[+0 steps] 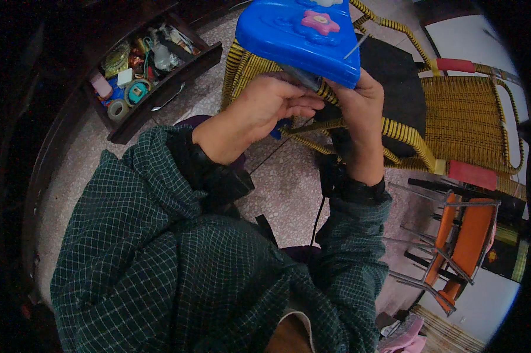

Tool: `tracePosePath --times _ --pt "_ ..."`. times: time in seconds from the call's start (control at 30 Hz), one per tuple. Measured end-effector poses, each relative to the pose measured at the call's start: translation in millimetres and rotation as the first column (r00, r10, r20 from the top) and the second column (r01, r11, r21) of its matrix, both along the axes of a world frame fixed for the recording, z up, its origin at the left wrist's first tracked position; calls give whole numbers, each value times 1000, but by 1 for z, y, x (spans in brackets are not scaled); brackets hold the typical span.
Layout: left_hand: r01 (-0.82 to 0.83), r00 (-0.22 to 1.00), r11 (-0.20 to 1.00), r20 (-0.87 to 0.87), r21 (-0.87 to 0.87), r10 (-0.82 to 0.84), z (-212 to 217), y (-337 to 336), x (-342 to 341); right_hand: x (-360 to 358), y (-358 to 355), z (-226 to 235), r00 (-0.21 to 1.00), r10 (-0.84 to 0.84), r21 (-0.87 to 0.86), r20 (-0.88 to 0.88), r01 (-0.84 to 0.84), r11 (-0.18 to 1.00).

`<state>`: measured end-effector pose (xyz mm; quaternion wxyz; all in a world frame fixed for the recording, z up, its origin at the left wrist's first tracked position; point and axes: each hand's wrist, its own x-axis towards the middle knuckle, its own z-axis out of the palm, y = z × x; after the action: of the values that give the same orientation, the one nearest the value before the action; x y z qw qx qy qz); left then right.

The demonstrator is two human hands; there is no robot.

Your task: The person attaches a blue plastic tray to a yellow and black striped stroller frame using white zip ties. They thread the ties through holes in the tray and around the frame, then tighten them to secure the tray in place.

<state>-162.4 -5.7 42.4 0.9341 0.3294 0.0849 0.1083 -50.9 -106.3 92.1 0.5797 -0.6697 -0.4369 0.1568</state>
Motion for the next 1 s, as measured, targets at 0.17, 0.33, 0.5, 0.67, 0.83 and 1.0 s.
tracePosePath --times 0.17,0.33,0.5,0.67,0.83,1.0 --pt "-6 1000 1000 22 -6 6 -3 0 1 -1 2 -7 989 -61 -6 138 62 998" --pt "18 1000 1000 25 -9 -18 -5 1 2 -2 6 -11 958 -109 1 264 113 994" --pt "38 999 999 -19 -3 -38 -3 2 1 -3 3 -6 958 -59 -4 281 63 998" --pt "55 998 998 -42 -18 -56 -1 3 0 -4 -1 0 993 -32 -14 112 34 999" --pt "30 998 999 -51 -28 -31 1 2 0 -4 4 -5 986 -75 -49 146 83 995" --pt "47 999 999 -23 -24 -48 -3 2 0 -4 2 -5 974 -39 -28 224 47 999"
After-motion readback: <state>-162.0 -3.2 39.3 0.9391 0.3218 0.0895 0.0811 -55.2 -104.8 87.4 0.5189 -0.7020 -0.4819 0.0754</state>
